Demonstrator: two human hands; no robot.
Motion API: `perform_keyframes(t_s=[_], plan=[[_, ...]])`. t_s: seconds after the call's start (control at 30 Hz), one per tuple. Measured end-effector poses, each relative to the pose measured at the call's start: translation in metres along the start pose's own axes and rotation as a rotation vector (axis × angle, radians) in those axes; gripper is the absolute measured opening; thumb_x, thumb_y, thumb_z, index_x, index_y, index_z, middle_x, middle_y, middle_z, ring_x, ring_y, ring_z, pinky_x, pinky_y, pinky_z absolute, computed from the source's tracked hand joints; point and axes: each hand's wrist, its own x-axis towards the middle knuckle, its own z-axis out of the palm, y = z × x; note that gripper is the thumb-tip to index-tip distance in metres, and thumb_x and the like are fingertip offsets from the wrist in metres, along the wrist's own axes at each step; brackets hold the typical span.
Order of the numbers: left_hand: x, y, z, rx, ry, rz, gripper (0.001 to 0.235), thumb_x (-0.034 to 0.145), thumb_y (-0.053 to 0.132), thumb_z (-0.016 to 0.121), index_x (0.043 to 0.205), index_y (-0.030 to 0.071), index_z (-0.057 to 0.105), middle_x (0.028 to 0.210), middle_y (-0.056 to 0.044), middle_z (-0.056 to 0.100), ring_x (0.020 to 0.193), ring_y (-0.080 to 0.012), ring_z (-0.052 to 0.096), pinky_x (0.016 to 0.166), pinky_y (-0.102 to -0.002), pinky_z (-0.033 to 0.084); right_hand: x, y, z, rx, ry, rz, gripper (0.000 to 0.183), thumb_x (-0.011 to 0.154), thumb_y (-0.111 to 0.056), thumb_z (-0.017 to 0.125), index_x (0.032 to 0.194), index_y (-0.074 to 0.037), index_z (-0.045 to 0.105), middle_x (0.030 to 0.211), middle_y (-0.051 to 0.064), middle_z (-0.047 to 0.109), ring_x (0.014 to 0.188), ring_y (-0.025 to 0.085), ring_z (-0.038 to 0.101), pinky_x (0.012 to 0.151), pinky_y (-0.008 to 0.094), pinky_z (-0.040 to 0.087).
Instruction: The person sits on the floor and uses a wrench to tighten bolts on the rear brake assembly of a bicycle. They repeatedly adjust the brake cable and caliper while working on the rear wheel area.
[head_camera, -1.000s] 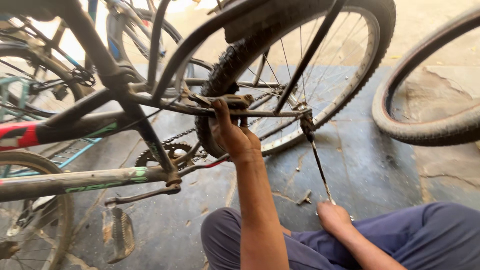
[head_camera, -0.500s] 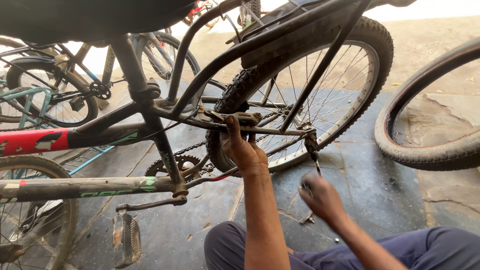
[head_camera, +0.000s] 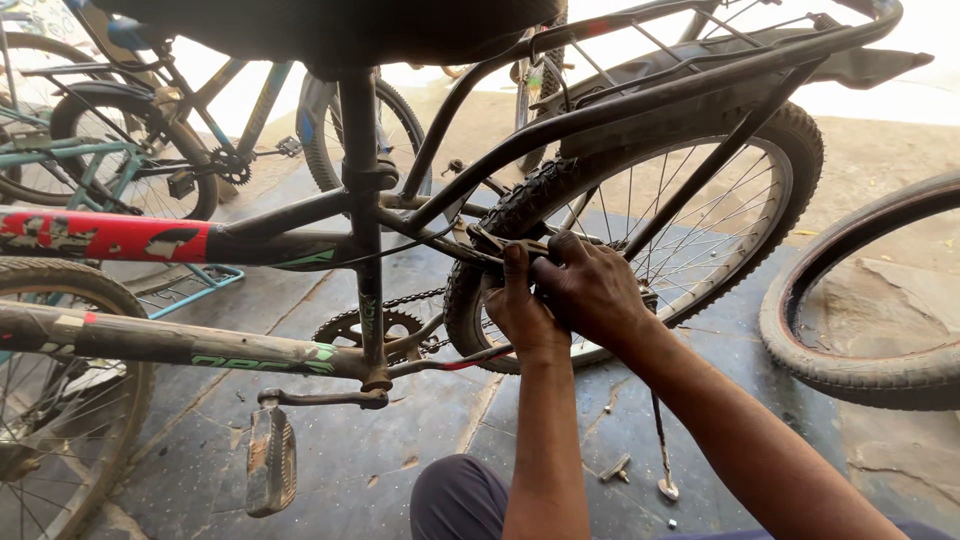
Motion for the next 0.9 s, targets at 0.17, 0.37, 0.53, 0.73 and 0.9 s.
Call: perform_keyframes(t_s=[0.17, 0.37, 0.53, 0.73, 0.9], plan=[[0.002, 0.000, -0.001, -0.009, 0.018, -0.021, 0.040, 0.080, 0.029, 0.087, 0.105, 0.004, 0.070, 0.095, -0.002, 0.070, 0.083, -0.0147, 0.066, 0.073, -0.029, 0.056, -0.004, 0.002, 0.011, 0.018, 0.130, -0.049, 0.019, 0.084, -0.018, 0.075, 0.097, -0.011, 0.064, 0.102, 0.011, 0.060, 0.084, 0.029, 0.070, 0.067, 0.043, 0.058], [0.004, -0.002, -0.004, 0.016, -0.033, 0.008, 0.037, 0.085, 0.030, 0.087, 0.101, 0.002, 0.070, 0.091, -0.004, 0.070, 0.081, -0.0145, 0.064, 0.072, -0.028, 0.054, -0.009, 0.010, 0.027, 0.016, 0.250, -0.094, 0.028, 0.085, -0.015, 0.074, 0.105, -0.007, 0.057, 0.107, 0.012, 0.060, 0.086, 0.027, 0.069, 0.067, 0.040, 0.057], [0.000, 0.004, -0.001, 0.054, -0.032, -0.005, 0.039, 0.083, 0.034, 0.088, 0.099, 0.004, 0.068, 0.091, -0.004, 0.069, 0.083, -0.0149, 0.065, 0.075, -0.030, 0.055, -0.011, 0.013, 0.033, 0.011, 0.255, -0.105, 0.025, 0.091, -0.018, 0.075, 0.106, -0.009, 0.058, 0.106, 0.010, 0.055, 0.081, 0.021, 0.066, 0.061, 0.036, 0.055], [-0.002, 0.006, 0.003, 0.109, 0.041, -0.012, 0.049, 0.078, 0.037, 0.088, 0.109, 0.005, 0.067, 0.099, -0.002, 0.070, 0.092, -0.0149, 0.068, 0.082, -0.032, 0.057, -0.004, 0.017, 0.014, -0.139, 0.320, -0.308, 0.023, 0.093, -0.018, 0.071, 0.115, -0.016, 0.066, 0.107, 0.007, 0.054, 0.079, 0.016, 0.061, 0.059, 0.031, 0.051], [-0.002, 0.008, 0.007, 0.084, 0.016, 0.009, 0.053, 0.077, 0.036, 0.089, 0.113, 0.004, 0.067, 0.103, -0.003, 0.071, 0.095, -0.0144, 0.068, 0.085, -0.031, 0.055, 0.006, 0.017, 0.009, -0.234, 0.283, -0.350, 0.027, 0.092, -0.019, 0.069, 0.119, -0.017, 0.067, 0.109, 0.006, 0.055, 0.081, 0.015, 0.060, 0.059, 0.029, 0.048]])
